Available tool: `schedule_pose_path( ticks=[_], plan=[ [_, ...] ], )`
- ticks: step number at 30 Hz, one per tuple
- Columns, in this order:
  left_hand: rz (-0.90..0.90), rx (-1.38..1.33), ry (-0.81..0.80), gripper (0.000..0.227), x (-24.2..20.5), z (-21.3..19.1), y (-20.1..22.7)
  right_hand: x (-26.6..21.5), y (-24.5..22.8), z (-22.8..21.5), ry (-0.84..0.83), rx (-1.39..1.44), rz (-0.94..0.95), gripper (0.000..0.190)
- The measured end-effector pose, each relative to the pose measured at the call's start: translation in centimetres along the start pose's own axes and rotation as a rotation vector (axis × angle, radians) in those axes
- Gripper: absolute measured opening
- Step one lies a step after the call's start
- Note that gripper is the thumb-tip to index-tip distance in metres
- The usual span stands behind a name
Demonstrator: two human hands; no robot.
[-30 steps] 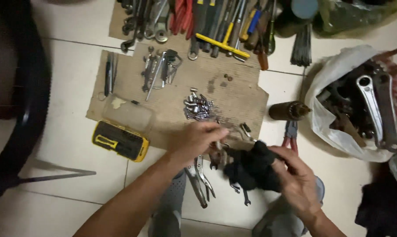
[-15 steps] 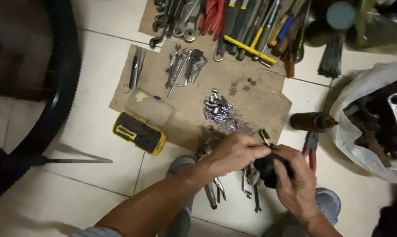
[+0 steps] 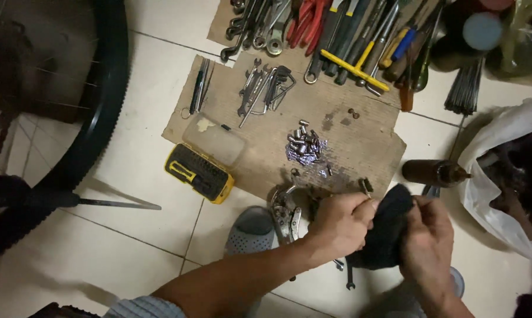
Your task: The person cleans small metal mechanical parts on a cardboard sheet using a toothbrush and a black cloth. They scrub the parts with the toothbrush and then wipe them with the cloth, handling them one by one.
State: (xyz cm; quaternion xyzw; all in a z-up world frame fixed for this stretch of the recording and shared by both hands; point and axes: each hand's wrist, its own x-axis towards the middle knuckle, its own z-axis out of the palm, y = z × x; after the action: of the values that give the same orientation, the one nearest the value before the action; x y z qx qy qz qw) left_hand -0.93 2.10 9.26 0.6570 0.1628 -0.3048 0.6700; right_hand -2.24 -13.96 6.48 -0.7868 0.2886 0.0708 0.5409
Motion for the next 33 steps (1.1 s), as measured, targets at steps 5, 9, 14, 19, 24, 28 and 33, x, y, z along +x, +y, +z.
schedule_pose_path(
  ticks=[5, 9, 14, 19, 24, 28, 33],
  plan=[
    [0.053, 0.255, 0.080, 0.031, 1.4, -0.3, -0.5, -1.8, -2.7, -0.8, -0.080, -0.214, -0.076, 0.032],
    [0.103, 0.354, 0.048, 0.044, 1.6, -0.1, -0.2, -2.0, 0.7, -1.3, -0.174, -0.544, -0.533, 0.038],
    [0.121, 0.323, 0.106, 0.042, 0.7, 0.5, -1.7, -1.3, -0.7, -0.6, -0.114, -0.346, -0.071, 0.022],
    [0.273, 0.268, 0.131, 0.035, 0.6, 0.1, -0.4, -1.9, -2.0, -1.6, -0.166, -0.260, 0.079, 0.026],
    [0.067, 0.373, 0.074, 0.037, 1.0, 0.6, -0.9, -2.0, 0.9, -2.0, -0.144, -0.372, -0.045, 0.021],
    [0.213, 0.313, 0.090, 0.040, 0.7, 0.6, -1.9, -2.2, -3.1, -1.4, -0.159, -0.292, 0.188, 0.022],
    [0.091, 0.303, 0.114, 0.046, 0.8, -0.6, -0.1, -2.2, 1.4, -3.3, -0.077, -0.115, -0.064, 0.021]
  ],
)
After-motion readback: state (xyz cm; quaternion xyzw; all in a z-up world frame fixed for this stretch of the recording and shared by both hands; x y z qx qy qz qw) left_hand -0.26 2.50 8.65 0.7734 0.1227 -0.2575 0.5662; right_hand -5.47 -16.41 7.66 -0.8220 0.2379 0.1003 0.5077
